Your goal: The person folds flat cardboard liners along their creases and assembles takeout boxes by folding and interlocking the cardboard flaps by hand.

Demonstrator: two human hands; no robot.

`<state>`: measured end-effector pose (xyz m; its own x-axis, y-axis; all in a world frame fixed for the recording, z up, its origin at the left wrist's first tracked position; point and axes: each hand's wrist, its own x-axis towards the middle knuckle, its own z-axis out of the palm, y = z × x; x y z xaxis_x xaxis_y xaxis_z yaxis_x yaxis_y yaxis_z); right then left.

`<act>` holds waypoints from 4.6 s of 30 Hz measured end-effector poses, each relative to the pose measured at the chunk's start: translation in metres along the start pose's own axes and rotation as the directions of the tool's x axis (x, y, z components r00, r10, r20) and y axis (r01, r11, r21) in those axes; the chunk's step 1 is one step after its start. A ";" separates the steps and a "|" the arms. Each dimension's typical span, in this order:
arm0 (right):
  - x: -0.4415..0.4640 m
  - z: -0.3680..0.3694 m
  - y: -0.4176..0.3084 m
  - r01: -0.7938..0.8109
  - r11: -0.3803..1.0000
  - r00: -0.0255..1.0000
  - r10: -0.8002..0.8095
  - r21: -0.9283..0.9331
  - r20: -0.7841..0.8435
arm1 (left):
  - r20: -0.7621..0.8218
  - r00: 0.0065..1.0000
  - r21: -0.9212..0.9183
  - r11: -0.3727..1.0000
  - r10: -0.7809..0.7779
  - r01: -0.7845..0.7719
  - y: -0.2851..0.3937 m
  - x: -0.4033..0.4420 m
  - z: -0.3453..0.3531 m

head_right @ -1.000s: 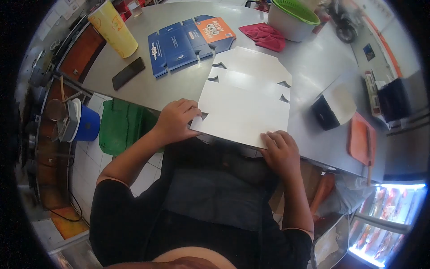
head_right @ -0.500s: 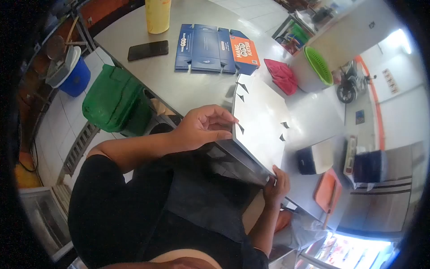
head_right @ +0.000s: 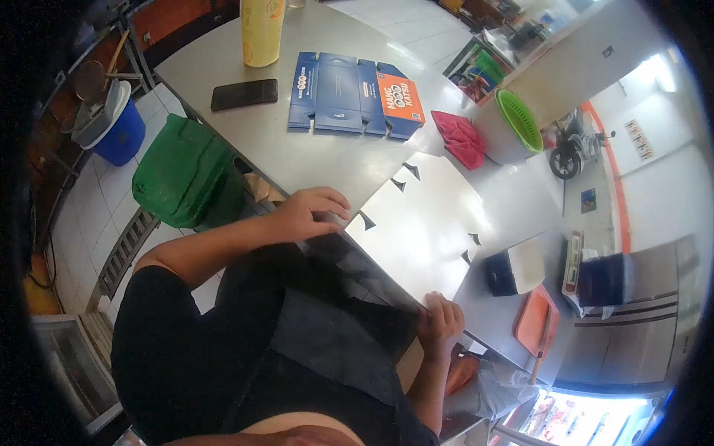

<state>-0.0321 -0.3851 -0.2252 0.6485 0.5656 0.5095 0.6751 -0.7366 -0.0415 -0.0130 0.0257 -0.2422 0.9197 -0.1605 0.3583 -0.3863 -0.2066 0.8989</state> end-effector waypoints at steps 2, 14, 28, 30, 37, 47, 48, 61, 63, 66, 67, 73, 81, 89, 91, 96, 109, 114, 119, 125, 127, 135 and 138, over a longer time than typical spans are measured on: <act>-0.001 0.004 -0.002 0.001 1.000 1.000 -0.001 0.012 -0.010 | 0.039 0.963 0.486 0.837 0.266 -0.251 -0.015 0.011 -0.028; -0.008 0.017 0.002 -0.134 0.967 0.985 0.154 0.216 -0.082 | -0.035 0.998 0.860 0.506 -0.059 0.060 -0.048 0.086 -0.180; -0.011 0.020 0.004 -0.167 0.949 0.978 0.194 0.266 -0.077 | 0.009 0.996 0.874 0.485 -0.092 0.037 -0.037 0.087 -0.180; -0.012 0.019 0.004 -0.172 0.948 0.978 0.197 0.268 -0.070 | 0.024 0.997 0.876 0.482 -0.075 0.015 -0.037 0.087 -0.182; -0.013 0.019 0.006 -0.174 0.949 0.978 0.199 0.262 -0.069 | 0.144 0.989 0.940 0.307 0.038 -0.148 -0.041 0.086 -0.178; -0.014 0.019 0.004 -0.172 0.948 0.975 0.203 0.270 -0.092 | 0.170 0.981 0.981 0.081 0.089 -0.178 -0.056 0.112 -0.179; -0.015 0.021 0.005 -0.177 0.946 0.973 0.209 0.271 -0.094 | 0.151 0.987 0.987 0.038 0.045 -0.153 -0.056 0.120 -0.183; -0.012 0.019 0.001 -0.183 0.941 0.970 0.220 0.286 -0.103 | -0.634 0.752 0.185 0.980 0.180 -0.078 0.119 0.125 -0.146; -0.013 0.021 0.001 -0.183 0.940 0.969 0.222 0.287 -0.108 | -0.589 0.806 -0.225 0.969 -0.055 -0.098 0.117 0.110 -0.119; -0.015 0.020 0.003 -0.175 0.950 0.977 0.201 0.257 -0.075 | -0.477 0.821 -0.569 0.822 -0.312 -0.018 0.081 0.087 -0.058; -0.015 0.019 0.003 -0.173 0.955 0.980 0.192 0.241 -0.058 | -0.372 0.846 -0.617 0.783 -0.383 0.084 0.071 0.074 -0.036; -0.027 0.024 -0.013 -0.283 0.952 0.890 0.307 0.119 -0.337 | 0.284 0.756 0.044 0.796 -0.589 0.604 0.023 0.031 0.012; -0.008 -0.019 -0.002 -0.438 0.899 0.898 0.437 0.016 0.056 | 0.072 0.944 0.493 0.834 -0.322 0.247 0.042 0.030 0.035; -0.008 -0.024 0.017 -0.797 0.496 0.571 0.805 0.343 0.163 | 0.097 0.994 0.556 0.831 -0.044 -0.017 0.038 0.006 0.046; -0.014 -0.018 0.027 -0.761 0.401 0.549 0.817 0.510 0.177 | 0.108 0.993 0.621 0.783 -0.041 -0.035 0.040 0.003 0.045; -0.006 -0.017 0.012 -0.688 0.476 0.671 0.705 0.548 0.229 | 0.109 0.986 0.701 0.713 -0.122 0.011 0.041 0.007 0.041; 0.037 -0.063 0.095 -0.381 0.924 0.921 0.381 0.022 -0.080 | 0.209 0.978 0.778 0.606 -0.001 -0.166 0.037 0.026 0.044; 0.050 -0.061 0.201 -0.422 0.865 0.905 0.384 -0.270 -0.184 | 0.239 0.971 0.781 0.599 -0.022 -0.178 0.034 0.031 0.044; 0.040 -0.054 0.224 -0.553 0.725 0.775 0.629 -0.411 0.067 | 0.265 0.964 0.778 0.594 -0.014 -0.205 0.033 0.027 0.038; 0.004 -0.065 0.221 -0.640 0.621 0.671 0.739 -0.453 0.065 | 0.285 0.959 0.744 0.634 -0.016 -0.210 0.027 0.033 0.038; -0.002 -0.076 0.209 -0.655 0.575 0.636 0.770 -0.489 0.053 | 0.296 0.954 0.734 0.652 -0.054 -0.191 0.029 0.035 0.036; 0.029 -0.072 0.070 -0.255 0.947 0.961 0.270 -0.195 0.053 | 0.295 0.950 0.741 0.652 -0.104 -0.159 0.030 0.040 0.038; 0.029 -0.044 0.034 -0.176 0.984 0.967 0.170 0.016 0.191 | 0.292 0.948 0.759 0.634 -0.124 -0.151 0.033 0.040 0.039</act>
<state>-0.0054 -0.4103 -0.1735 0.8090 0.4925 0.3209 0.5557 -0.8188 -0.1443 0.0084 -0.0258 -0.2078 0.8995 -0.4084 0.1551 -0.4369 -0.8391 0.3241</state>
